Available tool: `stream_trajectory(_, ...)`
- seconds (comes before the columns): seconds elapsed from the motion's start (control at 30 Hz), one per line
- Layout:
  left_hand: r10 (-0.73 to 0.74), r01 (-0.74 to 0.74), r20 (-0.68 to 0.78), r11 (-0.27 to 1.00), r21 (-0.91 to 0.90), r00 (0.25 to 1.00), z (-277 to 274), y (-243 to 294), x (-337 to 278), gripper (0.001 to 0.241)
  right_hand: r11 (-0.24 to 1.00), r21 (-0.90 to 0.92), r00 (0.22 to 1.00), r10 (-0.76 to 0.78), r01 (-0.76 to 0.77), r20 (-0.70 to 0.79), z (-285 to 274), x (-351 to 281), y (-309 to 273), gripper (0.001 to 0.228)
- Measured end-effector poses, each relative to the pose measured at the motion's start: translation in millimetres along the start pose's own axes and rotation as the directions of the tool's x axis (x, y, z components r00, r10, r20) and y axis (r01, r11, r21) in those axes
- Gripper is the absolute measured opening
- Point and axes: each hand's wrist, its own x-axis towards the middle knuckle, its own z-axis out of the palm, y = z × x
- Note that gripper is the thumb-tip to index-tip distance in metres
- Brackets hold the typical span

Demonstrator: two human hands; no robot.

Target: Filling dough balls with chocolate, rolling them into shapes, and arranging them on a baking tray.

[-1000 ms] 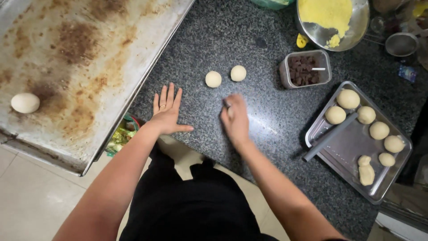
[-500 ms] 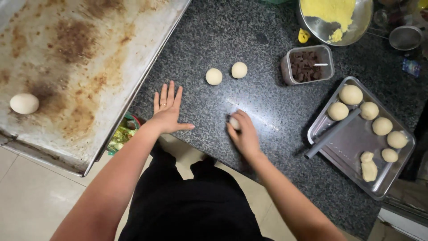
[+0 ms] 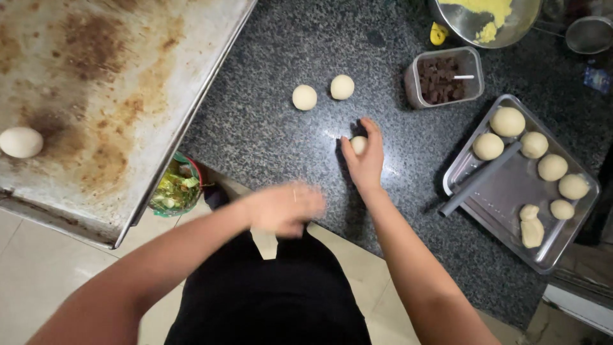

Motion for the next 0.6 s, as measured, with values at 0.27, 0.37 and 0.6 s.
stream_trajectory(0.27, -0.045, 0.256, -0.457, 0.875, 0.410, 0.888, -50.3, 20.6, -6.1, 0.033, 0.994, 0.094, 0.986, -0.064, 0.050, 0.154, -24.1, -19.0, -15.5, 0.070)
stream_trajectory(0.37, -0.332, 0.544, -0.514, 0.765, 0.344, 0.791, -84.2, 6.6, -20.6, 0.037, 0.998, 0.057, 0.987, 0.020, -0.029, 0.159, -30.4, -30.1, -14.8, 0.065)
stream_trajectory(0.6, -0.730, 0.756, -0.230, 0.559, 0.340, 0.643, -59.3, -57.4, -81.3, 0.139, 0.965, 0.239, 0.994, 0.113, -0.108, -0.005, 14.0, -21.2, -64.7, 0.069)
